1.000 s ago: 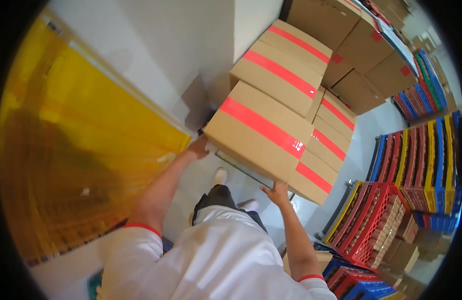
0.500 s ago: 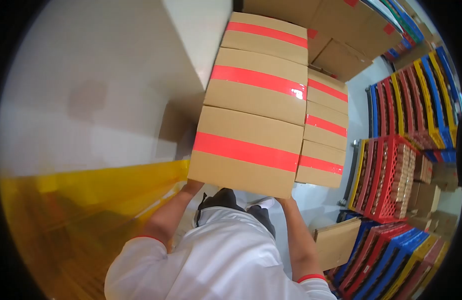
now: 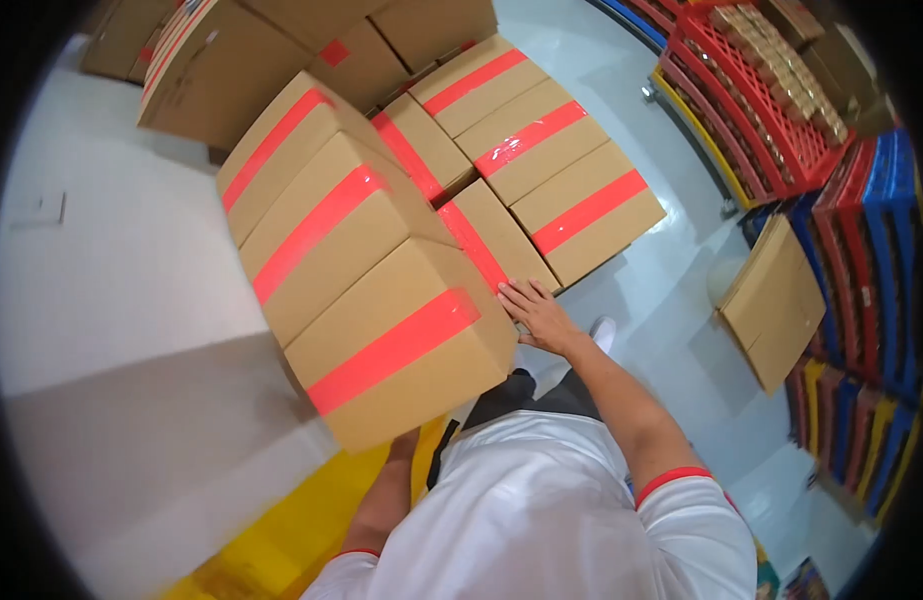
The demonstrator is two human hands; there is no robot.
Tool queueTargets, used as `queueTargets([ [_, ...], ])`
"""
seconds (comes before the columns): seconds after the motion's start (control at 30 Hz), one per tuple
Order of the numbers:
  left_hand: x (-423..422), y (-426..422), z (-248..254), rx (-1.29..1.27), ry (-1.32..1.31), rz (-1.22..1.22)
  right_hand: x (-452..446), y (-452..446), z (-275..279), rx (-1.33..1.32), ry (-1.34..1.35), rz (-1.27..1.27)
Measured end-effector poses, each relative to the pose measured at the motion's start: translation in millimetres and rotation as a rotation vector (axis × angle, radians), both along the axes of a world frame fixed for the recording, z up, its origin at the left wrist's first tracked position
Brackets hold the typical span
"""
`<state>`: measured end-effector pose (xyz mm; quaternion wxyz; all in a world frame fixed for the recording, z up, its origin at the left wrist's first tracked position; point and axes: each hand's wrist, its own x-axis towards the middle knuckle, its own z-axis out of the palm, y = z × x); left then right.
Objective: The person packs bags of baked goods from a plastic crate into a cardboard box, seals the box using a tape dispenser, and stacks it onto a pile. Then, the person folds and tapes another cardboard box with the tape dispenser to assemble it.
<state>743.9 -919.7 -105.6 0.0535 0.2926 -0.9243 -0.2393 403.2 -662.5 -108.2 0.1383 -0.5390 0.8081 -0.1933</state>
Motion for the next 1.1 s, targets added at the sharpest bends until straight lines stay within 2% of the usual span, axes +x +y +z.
queueTargets([
  [0.13, -6, 0, 10, -0.003, -0.043, -0.003, -2, 1, -3, -0.073, -0.087, -0.049],
  [0.4, -21, -4, 14, -0.005, -0.069, -0.015, -9, -3, -1, -0.108, 0.010, -0.051],
  [0.83, -26, -12, 15, 0.001, -0.059, -0.044, -6, -14, -9, -0.132, 0.026, -0.129],
  [1.1, -36, -24, 6, 0.049, -0.072, -0.063, -17, -8, -9, -0.203, 0.002, -0.046],
])
